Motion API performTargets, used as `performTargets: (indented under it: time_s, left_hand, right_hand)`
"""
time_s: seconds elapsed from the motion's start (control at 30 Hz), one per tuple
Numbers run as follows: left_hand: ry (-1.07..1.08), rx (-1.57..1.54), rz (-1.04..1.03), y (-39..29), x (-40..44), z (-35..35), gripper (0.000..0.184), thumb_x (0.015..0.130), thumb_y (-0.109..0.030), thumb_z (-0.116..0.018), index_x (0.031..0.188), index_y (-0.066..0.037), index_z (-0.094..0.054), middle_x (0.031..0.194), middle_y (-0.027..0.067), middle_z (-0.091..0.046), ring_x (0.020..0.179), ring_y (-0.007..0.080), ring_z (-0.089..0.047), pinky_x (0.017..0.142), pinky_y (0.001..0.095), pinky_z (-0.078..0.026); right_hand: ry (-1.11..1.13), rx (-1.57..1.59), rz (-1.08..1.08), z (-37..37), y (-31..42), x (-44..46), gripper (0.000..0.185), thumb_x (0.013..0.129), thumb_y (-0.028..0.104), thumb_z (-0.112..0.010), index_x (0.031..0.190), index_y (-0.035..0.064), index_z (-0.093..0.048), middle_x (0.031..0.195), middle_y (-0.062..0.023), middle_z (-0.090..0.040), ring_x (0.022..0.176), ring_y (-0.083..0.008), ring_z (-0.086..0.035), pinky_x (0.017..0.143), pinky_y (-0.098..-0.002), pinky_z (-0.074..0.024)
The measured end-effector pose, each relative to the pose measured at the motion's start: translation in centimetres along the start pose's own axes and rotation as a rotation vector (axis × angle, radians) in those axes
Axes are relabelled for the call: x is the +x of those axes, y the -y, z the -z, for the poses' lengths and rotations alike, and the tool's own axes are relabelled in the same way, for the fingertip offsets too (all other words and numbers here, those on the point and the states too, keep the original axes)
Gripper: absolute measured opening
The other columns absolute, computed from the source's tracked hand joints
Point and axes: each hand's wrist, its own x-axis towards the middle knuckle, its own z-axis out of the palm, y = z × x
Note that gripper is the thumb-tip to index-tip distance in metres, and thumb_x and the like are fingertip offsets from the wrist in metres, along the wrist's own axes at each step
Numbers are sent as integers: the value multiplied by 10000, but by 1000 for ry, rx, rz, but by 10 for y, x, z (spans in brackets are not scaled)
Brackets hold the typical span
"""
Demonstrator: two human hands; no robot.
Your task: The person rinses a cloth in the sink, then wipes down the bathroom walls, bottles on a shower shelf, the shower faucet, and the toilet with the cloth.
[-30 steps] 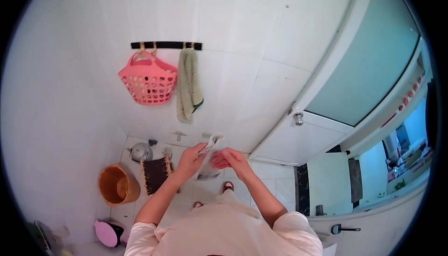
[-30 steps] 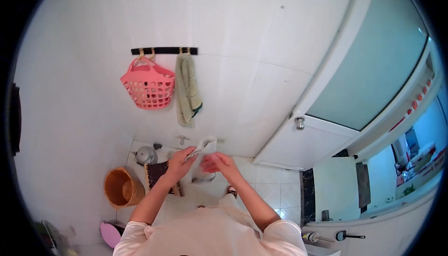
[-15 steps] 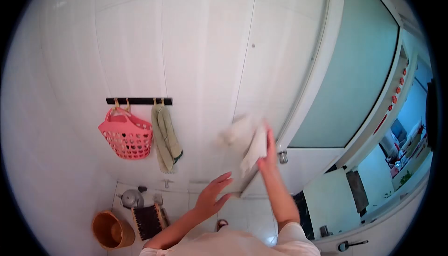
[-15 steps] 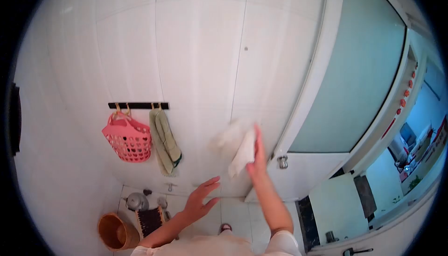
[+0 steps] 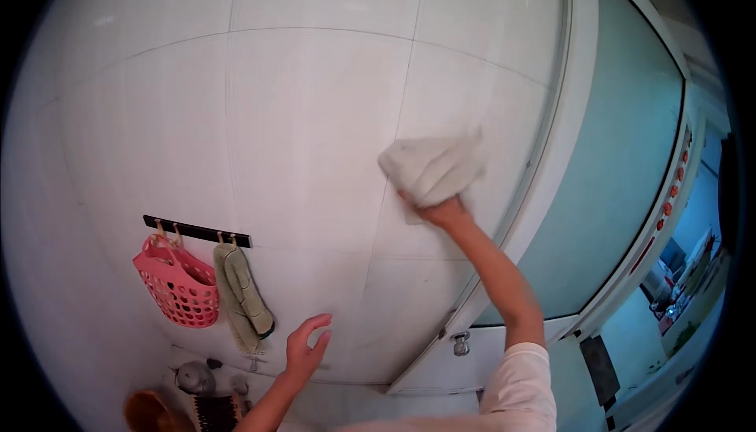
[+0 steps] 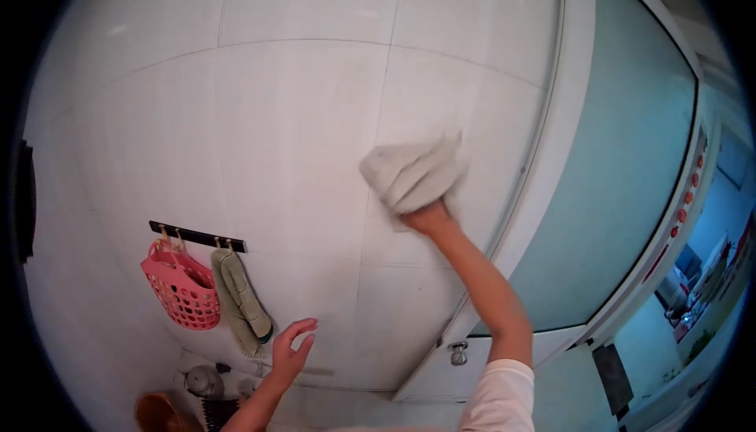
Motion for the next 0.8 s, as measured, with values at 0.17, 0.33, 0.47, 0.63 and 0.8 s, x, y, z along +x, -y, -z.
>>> performTargets:
  time_s: [0.17, 0.33, 0.47, 0.63, 0.8]
  left_hand:
    - [51, 16, -58, 11, 26, -50, 263, 836, -12, -644, 1099, -17, -622, 1099, 125, -662, 1022, 244, -639, 892, 309, -484]
    - [94, -35, -109, 4, 50, -91, 249, 836, -7, -645, 1083, -26, -630, 1095, 119, -664, 1024, 244, -640, 886, 309, -491]
    - [107, -54, -121, 4, 61, -102, 251, 828, 7, -642, 1077, -25, -631, 1091, 124, -664, 1022, 255, -641, 879, 310, -496]
    - [59, 0, -133, -3, 56, -81, 257, 822, -1, -651, 1077, -25, -632, 1087, 130, -663, 1015, 263, -642, 874, 311, -499]
    - [-42, 80, -67, 24, 38, -37, 272, 820, -23, -662, 1090, -36, -628, 1087, 132, -659, 1012, 269, -640, 875, 321, -499]
  right_hand:
    - [-143, -66, -568, 56, -88, 130, 527, 922, 358, -529, 1398, 163, -414, 1397, -135, -438, 1319, -336, -371, 1095, -401, -283]
    - [-618, -283, -92, 84, -75, 212, 540, 900, 327, -532, 1391, 138, -407, 1395, -130, -438, 1289, -343, -384, 1048, -533, -289]
    - [-177, -212, 325, 36, 6, 128, 561, 867, 311, -555, 1380, 119, -435, 1406, -104, -429, 1335, -309, -342, 1090, -540, -228]
    - [316, 147, 506, -3, 8, 15, 445, 823, 118, -524, 1267, 109, -535, 1333, -97, -509, 1249, -311, -463, 1071, -450, -344]
    - [-180, -429, 188, 57, -107, 120, 432, 860, 254, -568, 1257, 86, -548, 1245, -140, -577, 1138, -359, -519, 925, -477, -404]
